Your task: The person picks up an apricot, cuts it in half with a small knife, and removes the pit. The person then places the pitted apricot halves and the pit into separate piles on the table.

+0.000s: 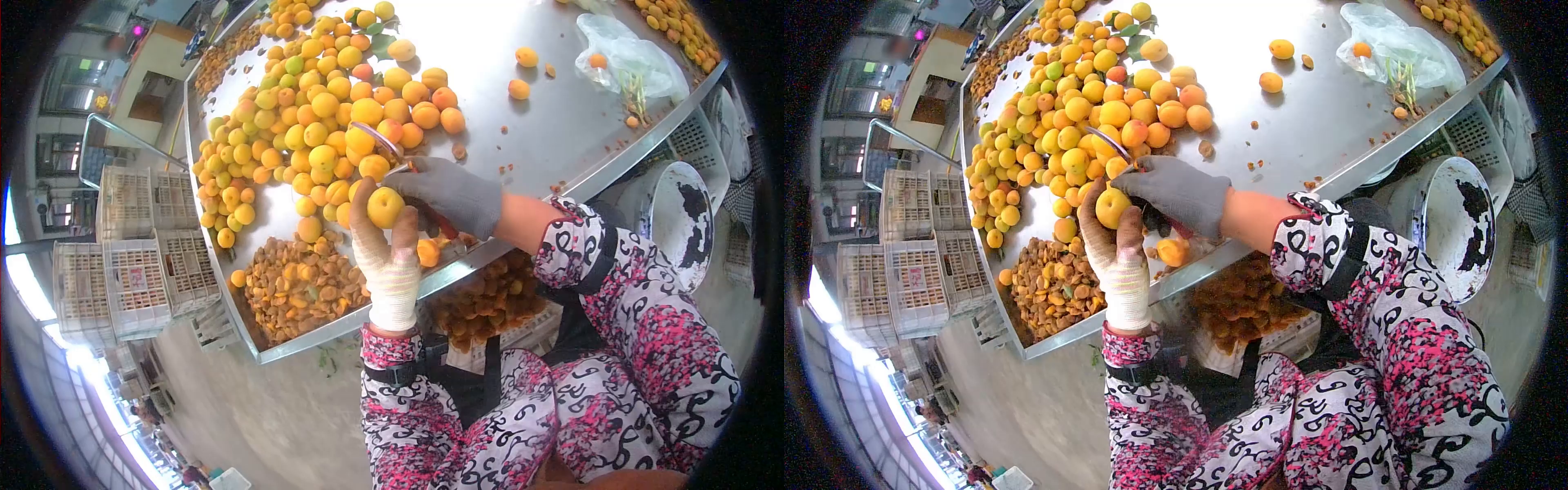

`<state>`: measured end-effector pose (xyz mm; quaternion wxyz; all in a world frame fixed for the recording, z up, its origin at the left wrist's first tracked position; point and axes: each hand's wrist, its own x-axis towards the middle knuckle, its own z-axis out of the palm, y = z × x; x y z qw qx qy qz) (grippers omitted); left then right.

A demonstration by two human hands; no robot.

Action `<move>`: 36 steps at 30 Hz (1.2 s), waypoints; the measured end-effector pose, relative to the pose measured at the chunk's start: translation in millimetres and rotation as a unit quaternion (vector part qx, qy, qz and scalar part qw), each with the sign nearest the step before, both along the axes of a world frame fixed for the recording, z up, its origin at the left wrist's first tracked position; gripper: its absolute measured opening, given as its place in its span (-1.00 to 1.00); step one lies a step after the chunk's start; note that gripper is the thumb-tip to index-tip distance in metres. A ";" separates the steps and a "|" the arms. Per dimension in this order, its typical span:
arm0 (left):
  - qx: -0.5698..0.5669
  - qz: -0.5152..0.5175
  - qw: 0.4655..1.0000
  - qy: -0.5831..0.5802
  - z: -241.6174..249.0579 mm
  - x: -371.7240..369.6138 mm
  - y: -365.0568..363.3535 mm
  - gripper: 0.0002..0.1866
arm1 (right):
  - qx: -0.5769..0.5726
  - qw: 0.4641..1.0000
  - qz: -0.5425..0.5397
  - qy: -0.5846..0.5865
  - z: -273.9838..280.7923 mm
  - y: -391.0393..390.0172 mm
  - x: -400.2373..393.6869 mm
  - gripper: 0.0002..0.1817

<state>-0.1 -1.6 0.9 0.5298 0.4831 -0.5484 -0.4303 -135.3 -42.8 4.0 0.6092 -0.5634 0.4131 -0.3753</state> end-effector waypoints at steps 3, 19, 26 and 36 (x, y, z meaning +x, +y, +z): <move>-0.014 -0.012 1.000 -0.001 0.2 3.6 0.9 -0.49 | -0.176 0.982 0.024 0.063 -5.4 0.5 -2.4 -0.67; -0.056 0.018 0.990 -0.128 -1.8 11.0 -1.8 -0.43 | -0.023 0.997 0.018 -0.076 -1.4 5.7 3.4 -0.61; 0.085 -0.037 0.986 0.136 22.5 18.5 -1.2 -0.40 | 0.131 0.986 0.050 0.085 33.3 -6.3 -5.3 -0.66; 0.120 -0.079 0.981 0.129 21.8 42.5 4.5 -0.48 | -0.042 0.982 0.040 0.180 34.9 14.2 -13.3 -0.61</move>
